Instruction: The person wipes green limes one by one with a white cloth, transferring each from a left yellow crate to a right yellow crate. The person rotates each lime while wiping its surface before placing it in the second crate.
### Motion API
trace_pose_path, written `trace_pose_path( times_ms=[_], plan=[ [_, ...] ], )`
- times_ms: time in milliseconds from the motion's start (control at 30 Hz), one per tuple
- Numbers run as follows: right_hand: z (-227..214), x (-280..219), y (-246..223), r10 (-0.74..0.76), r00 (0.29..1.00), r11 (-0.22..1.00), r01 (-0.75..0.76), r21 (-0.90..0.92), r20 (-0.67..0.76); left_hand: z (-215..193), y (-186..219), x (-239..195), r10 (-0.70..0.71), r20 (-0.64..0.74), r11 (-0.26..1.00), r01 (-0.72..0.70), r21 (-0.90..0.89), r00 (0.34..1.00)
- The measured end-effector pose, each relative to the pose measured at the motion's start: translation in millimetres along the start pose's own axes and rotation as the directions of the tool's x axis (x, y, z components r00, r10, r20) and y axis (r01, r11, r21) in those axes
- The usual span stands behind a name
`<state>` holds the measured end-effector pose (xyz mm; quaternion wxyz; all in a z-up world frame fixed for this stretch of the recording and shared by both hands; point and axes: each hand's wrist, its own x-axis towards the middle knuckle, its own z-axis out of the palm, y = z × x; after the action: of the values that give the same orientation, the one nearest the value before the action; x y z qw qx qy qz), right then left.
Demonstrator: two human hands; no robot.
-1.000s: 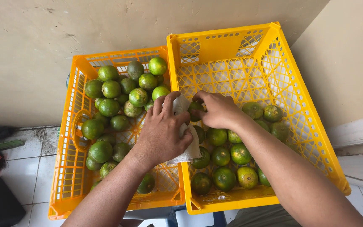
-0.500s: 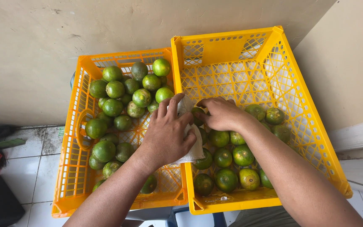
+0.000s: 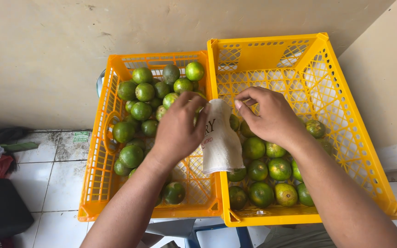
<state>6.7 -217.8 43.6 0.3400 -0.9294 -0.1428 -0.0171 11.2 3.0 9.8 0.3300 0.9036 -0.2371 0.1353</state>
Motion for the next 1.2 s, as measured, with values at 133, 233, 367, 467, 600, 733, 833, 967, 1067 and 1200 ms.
trace_pose_path(
  times_ms=[133, 233, 367, 467, 600, 733, 833, 967, 1067, 1200],
  plan=[
    [5, 4, -35, -0.022, 1.000, 1.000, 0.022, -0.010, 0.018, -18, -23, -5, -0.193, 0.013, 0.964, 0.187, 0.190, 0.981],
    [12, 8, -59, -0.076, 0.988, 0.993, 0.088, -0.084, 0.138, -11, -50, -10, -0.428, 0.140, 0.861, 0.355, 0.365, 0.893],
    [37, 20, -66, -0.165, 0.942, 0.941, 0.239, -0.238, 0.293, 2, -55, -7, -0.444, 0.422, 0.878, 0.290, 0.380, 0.791],
    [61, 24, -57, -0.164, 0.936, 0.847, 0.296, -0.442, 0.312, 20, -62, -9, -0.413, 0.518, 0.908, 0.296, 0.297, 0.749],
    [80, 22, -42, -0.102, 0.949, 0.768, 0.265, -0.583, 0.298, 35, -64, -11, -0.417, 0.601, 0.908, 0.328, 0.259, 0.682],
    [75, 18, -49, -0.082, 0.954, 0.784, 0.240, -0.572, 0.289, 39, -60, -13, -0.401, 0.542, 0.916, 0.333, 0.223, 0.739],
    [62, 16, -62, -0.070, 0.967, 0.826, 0.194, -0.528, 0.247, 45, -64, -11, -0.434, 0.498, 0.901, 0.351, 0.255, 0.751],
    [55, 10, -55, -0.053, 0.970, 0.901, 0.149, -0.408, 0.239, 69, -86, -12, -0.469, 0.483, 0.881, 0.427, 0.203, 0.739],
    [50, 2, -51, -0.063, 0.977, 0.915, 0.138, -0.379, 0.204, 89, -104, -12, -0.475, 0.473, 0.876, 0.449, 0.175, 0.742],
    [47, -9, -44, -0.017, 0.989, 0.898, 0.081, -0.432, 0.149, 47, -81, 2, -0.510, 0.431, 0.829, 0.560, 0.013, 0.745]
  ],
)
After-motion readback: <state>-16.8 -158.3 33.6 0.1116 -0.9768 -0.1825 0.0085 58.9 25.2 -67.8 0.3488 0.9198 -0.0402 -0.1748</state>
